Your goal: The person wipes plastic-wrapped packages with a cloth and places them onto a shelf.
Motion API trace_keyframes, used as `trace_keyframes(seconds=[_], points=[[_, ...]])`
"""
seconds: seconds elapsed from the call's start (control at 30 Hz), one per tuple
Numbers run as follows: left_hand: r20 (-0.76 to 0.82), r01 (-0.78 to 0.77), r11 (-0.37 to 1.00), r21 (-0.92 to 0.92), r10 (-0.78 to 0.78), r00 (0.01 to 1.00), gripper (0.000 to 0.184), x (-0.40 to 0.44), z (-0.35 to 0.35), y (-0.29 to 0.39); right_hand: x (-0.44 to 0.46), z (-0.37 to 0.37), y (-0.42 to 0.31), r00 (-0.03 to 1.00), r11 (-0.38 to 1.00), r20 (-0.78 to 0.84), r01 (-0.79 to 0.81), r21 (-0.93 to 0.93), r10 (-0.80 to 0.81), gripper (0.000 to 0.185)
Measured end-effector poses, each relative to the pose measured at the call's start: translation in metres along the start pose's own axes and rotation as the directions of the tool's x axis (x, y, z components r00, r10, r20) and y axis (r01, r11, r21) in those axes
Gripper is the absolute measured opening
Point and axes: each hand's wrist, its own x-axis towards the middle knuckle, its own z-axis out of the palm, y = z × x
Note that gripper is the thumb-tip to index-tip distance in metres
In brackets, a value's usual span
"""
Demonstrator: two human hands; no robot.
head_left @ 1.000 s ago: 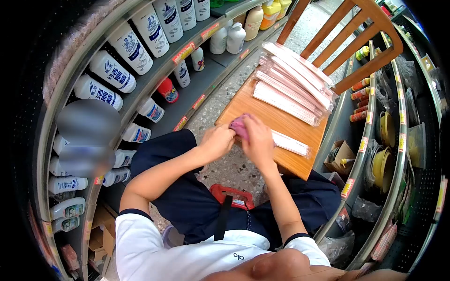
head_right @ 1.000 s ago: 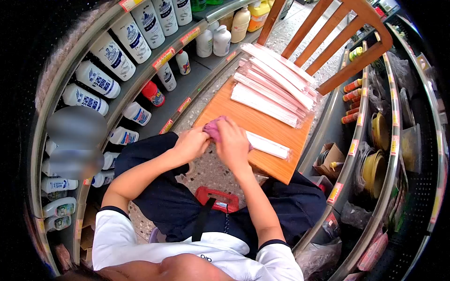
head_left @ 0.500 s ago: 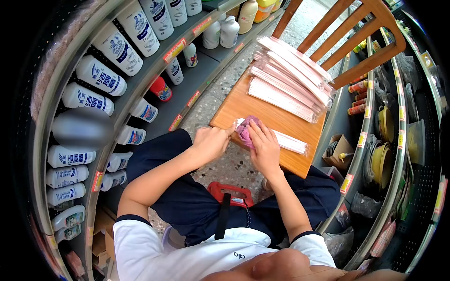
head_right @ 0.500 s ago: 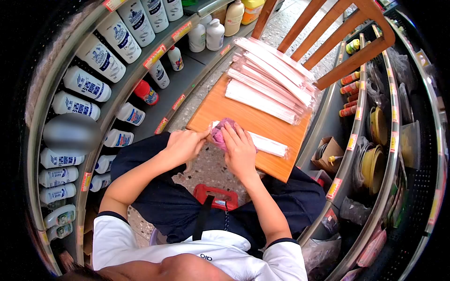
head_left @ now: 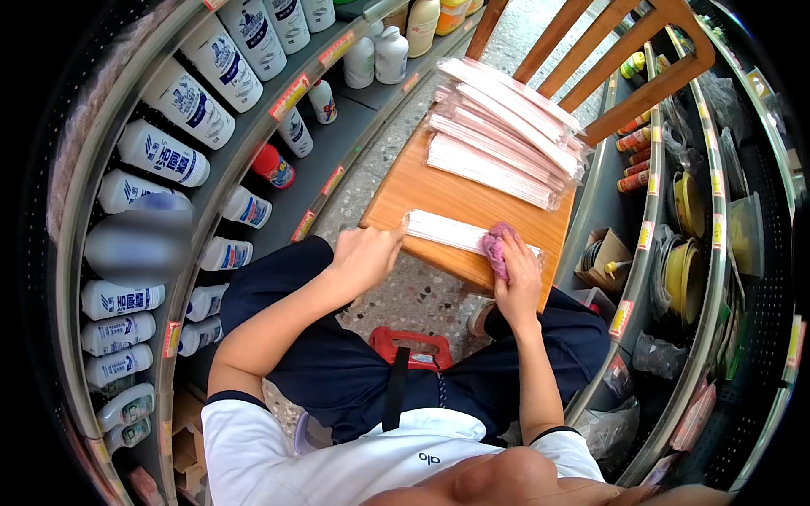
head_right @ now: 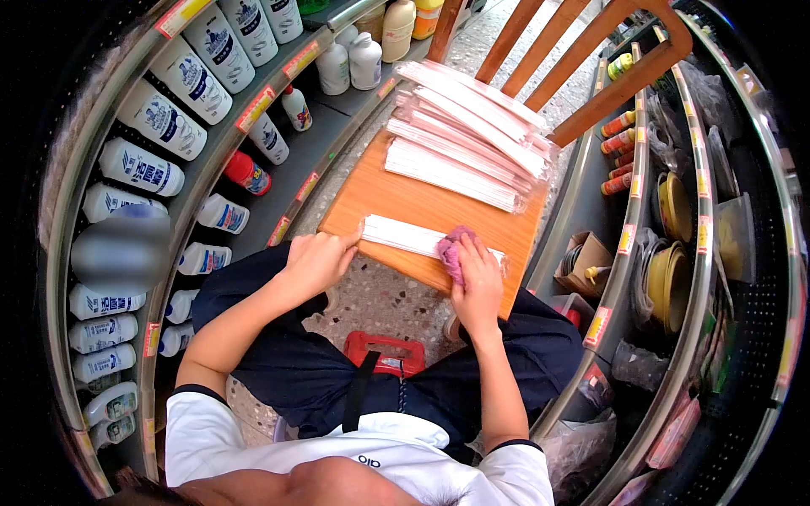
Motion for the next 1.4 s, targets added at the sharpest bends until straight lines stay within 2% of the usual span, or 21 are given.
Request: trace_keyframes(seconds=[0.13,0.27,0.43,0.53,0.63,0.73,0.83,0.9,1.0,1.03,1.13,1.23,1.33,1.4], points=[[0.011,-0.004,1.0,0.0,0.004,1.0,0.022,0.007,0.0,-0.001,-0.01,-0.008,0.014,0.999,0.996,-0.005,-0.046,-0.072,0.046,0.05],[0.007,0.01,1.0,-0.007,-0.01,1.0,0.023,0.015,-0.004,0.001,-0.018,-0.016,0.026,0.991,0.991,-0.04,-0.13,-0.005,0.13,0.045],[-0.028,0.035,0.999,-0.003,-0.035,0.999,0.026,0.024,-0.006,0.005,-0.027,-0.023,0.04,0.98,0.983,-0.077,-0.182,0.03,0.184,0.048],[-0.054,0.035,0.999,-0.03,-0.036,0.998,0.026,0.031,-0.006,0.005,-0.034,-0.024,0.051,0.971,0.975,-0.093,-0.22,0.028,0.222,0.047],[0.021,0.082,0.994,-0.068,-0.081,0.997,0.025,0.037,-0.005,0.004,-0.04,-0.026,0.059,0.956,0.962,-0.108,-0.269,0.045,0.272,0.046],[0.011,0.129,0.977,-0.168,-0.129,0.992,0.029,0.04,-0.007,0.006,-0.045,-0.028,0.065,0.934,0.944,-0.141,-0.319,0.088,0.329,0.045],[-0.072,0.05,0.955,-0.293,-0.074,0.995,0.035,0.043,0.0,0.0,-0.048,-0.023,0.074,0.888,0.899,-0.189,-0.375,0.228,0.419,0.044],[-0.128,-0.071,0.951,-0.302,0.033,0.991,0.036,0.045,0.009,-0.008,-0.051,-0.021,0.08,0.855,0.87,-0.237,-0.381,0.314,0.461,0.041],[-0.167,-0.186,0.942,-0.281,0.143,0.976,0.036,0.046,0.012,-0.017,-0.054,-0.018,0.09,0.669,0.578,-0.135,-0.5,0.645,0.731,0.038],[-0.171,-0.215,0.938,-0.27,0.173,0.97,0.036,0.046,0.012,-0.018,-0.056,-0.021,0.095,0.679,0.599,-0.168,-0.47,0.649,0.714,0.031],[-0.222,-0.273,0.919,-0.283,0.214,0.951,0.028,0.047,0.01,-0.016,-0.061,-0.025,0.106,0.668,0.524,-0.191,-0.342,0.78,0.719,0.026],[-0.284,-0.251,0.878,-0.408,0.139,0.949,0.019,0.048,0.009,-0.003,-0.061,-0.032,0.104,0.638,0.462,-0.183,-0.302,0.834,0.748,0.018],[-0.503,-0.399,0.861,-0.314,0.206,0.84,0.017,0.046,0.021,0.011,-0.054,-0.041,0.088,0.597,0.455,-0.234,-0.249,0.855,0.767,0.015],[-0.505,-0.431,0.868,-0.247,0.265,0.822,0.015,0.046,0.029,0.014,-0.051,-0.044,0.08,0.572,0.468,-0.28,-0.211,0.858,0.771,0.015]])
